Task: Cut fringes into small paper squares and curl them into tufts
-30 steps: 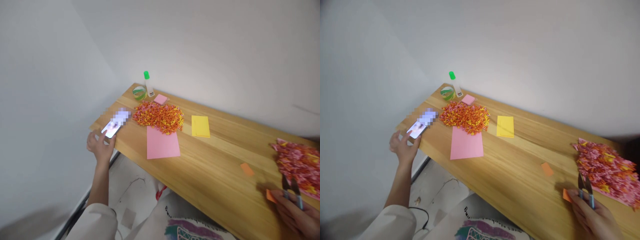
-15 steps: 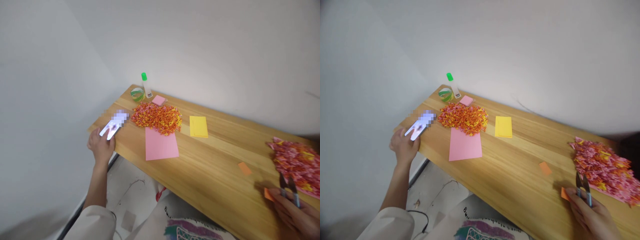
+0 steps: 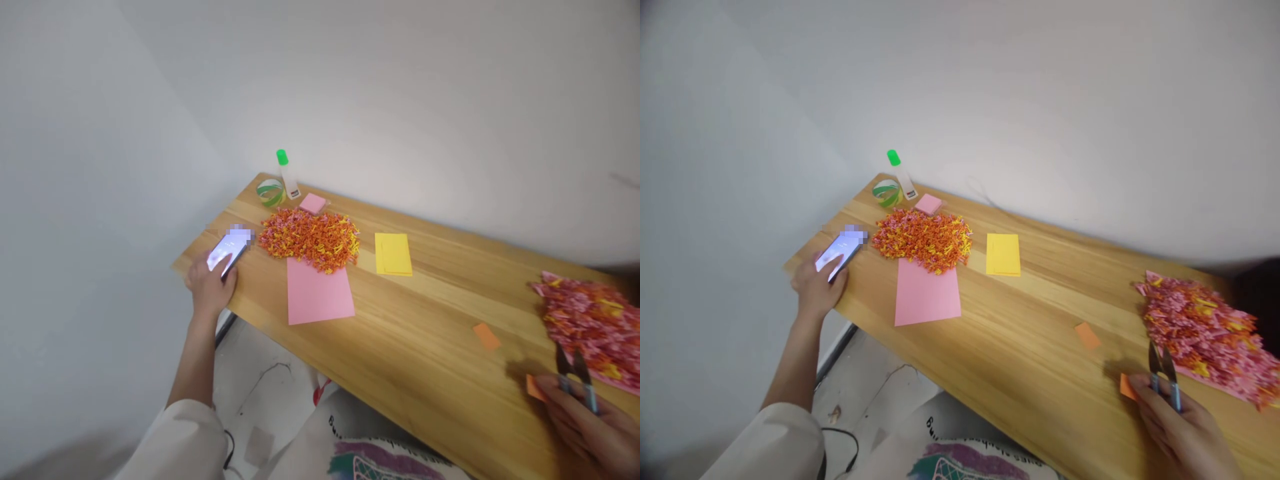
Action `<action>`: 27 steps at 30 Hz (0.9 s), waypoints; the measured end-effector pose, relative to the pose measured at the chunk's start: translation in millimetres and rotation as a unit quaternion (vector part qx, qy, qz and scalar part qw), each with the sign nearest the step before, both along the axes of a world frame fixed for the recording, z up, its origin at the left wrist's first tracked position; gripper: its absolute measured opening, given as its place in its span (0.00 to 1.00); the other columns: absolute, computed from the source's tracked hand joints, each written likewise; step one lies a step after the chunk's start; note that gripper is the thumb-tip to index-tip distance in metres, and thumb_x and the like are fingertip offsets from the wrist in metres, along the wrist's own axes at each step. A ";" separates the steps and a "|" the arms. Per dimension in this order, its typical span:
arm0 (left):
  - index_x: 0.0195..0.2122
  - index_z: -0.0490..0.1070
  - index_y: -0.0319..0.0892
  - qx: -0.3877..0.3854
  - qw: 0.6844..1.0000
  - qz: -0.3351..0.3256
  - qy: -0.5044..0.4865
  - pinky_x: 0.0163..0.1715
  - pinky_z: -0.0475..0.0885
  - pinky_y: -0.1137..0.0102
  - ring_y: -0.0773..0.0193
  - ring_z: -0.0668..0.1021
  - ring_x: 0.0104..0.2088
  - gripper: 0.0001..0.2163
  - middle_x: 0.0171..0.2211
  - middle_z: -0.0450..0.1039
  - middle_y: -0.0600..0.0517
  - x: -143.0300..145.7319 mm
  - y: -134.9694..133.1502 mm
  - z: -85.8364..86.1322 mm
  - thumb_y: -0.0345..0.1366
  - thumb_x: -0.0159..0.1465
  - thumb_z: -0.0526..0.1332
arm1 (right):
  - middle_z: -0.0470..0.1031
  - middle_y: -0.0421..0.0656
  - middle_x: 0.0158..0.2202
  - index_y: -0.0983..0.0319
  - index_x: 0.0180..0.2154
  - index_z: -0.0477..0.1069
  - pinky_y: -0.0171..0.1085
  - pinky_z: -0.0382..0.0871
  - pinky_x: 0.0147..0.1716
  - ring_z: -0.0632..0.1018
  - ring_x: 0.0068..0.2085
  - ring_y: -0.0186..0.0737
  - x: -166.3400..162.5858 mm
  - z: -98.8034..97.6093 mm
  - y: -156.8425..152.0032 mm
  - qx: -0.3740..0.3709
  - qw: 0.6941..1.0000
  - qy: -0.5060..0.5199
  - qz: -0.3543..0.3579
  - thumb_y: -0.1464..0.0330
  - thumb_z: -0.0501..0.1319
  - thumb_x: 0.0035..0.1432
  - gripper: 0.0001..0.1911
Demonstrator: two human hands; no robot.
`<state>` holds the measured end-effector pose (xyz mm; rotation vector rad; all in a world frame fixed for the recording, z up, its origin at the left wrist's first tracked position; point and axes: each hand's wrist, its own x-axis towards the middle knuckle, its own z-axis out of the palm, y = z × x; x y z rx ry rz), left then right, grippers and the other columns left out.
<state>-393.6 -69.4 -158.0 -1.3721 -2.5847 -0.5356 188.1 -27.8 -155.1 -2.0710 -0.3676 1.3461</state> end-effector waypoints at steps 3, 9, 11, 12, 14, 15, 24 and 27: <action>0.50 0.76 0.39 0.012 1.000 0.014 0.000 0.58 0.56 0.44 0.39 0.64 0.61 0.20 0.60 0.62 0.34 -0.5 4.9 -0.9 0.42 0.62 0.55 | 0.80 0.42 0.30 0.59 0.29 0.75 0.22 0.74 0.26 0.82 0.29 0.38 -1.0 4.4 -1.5 0.006 1.000 0.000 0.030 0.71 0.72 0.24 0.21; 0.47 0.76 0.41 0.041 0.999 0.032 -0.009 0.57 0.57 0.43 0.38 0.65 0.60 0.18 0.58 0.65 0.35 -2.4 7.6 -3.5 0.42 0.60 0.58 | 0.80 0.45 0.32 0.57 0.28 0.76 0.23 0.73 0.28 0.81 0.29 0.38 -0.7 9.9 -0.9 0.003 0.999 0.007 0.038 0.73 0.73 0.25 0.19; 0.45 0.77 0.42 0.050 0.998 0.028 -0.009 0.58 0.57 0.43 0.39 0.64 0.60 0.16 0.58 0.65 0.37 -1.0 7.4 -4.0 0.42 0.60 0.58 | 0.79 0.44 0.32 0.57 0.28 0.76 0.23 0.73 0.28 0.81 0.29 0.37 -1.7 10.2 -0.1 0.001 0.999 0.011 0.038 0.73 0.74 0.26 0.19; 0.44 0.78 0.42 0.052 0.998 0.024 -0.010 0.58 0.56 0.43 0.39 0.64 0.60 0.15 0.58 0.65 0.37 0.0 7.2 -3.8 0.42 0.60 0.58 | 0.79 0.43 0.31 0.57 0.28 0.76 0.22 0.73 0.28 0.81 0.29 0.36 -2.4 10.6 0.3 0.001 0.999 0.014 0.036 0.73 0.74 0.26 0.20; 0.41 0.78 0.42 0.056 0.998 0.017 -0.013 0.58 0.56 0.44 0.39 0.64 0.60 0.14 0.57 0.66 0.37 2.4 6.5 -2.3 0.41 0.60 0.58 | 0.79 0.41 0.31 0.58 0.28 0.76 0.21 0.72 0.29 0.80 0.29 0.34 -4.2 11.8 0.7 -0.002 0.999 0.019 0.042 0.73 0.74 0.26 0.20; 0.41 0.78 0.41 0.058 0.998 0.015 -0.015 0.58 0.55 0.44 0.38 0.64 0.60 0.14 0.57 0.66 0.36 3.9 6.4 -0.9 0.41 0.60 0.58 | 0.78 0.41 0.30 0.58 0.28 0.76 0.21 0.72 0.28 0.80 0.29 0.33 -5.1 12.5 0.7 -0.003 0.999 0.018 0.046 0.73 0.74 0.26 0.20; 0.35 0.77 0.39 0.097 0.982 -0.110 -0.118 0.53 0.66 0.53 0.48 0.75 0.47 0.11 0.43 0.76 0.40 82.0 16.0 23.5 0.38 0.61 0.57 | 0.56 0.31 0.13 0.61 0.28 0.70 0.28 0.47 0.12 0.58 0.14 0.26 -33.8 24.4 -11.4 0.109 0.983 -0.065 0.132 0.59 0.71 0.39 0.17; 0.34 0.76 0.40 0.070 0.953 -0.221 -0.194 0.42 0.73 0.65 0.58 0.79 0.38 0.12 0.35 0.79 0.46 154.0 20.7 38.9 0.40 0.64 0.55 | 0.53 0.30 0.14 0.61 0.27 0.67 0.28 0.44 0.14 0.54 0.14 0.25 -53.3 34.1 -9.8 0.133 0.976 -0.027 0.171 0.54 0.70 0.40 0.20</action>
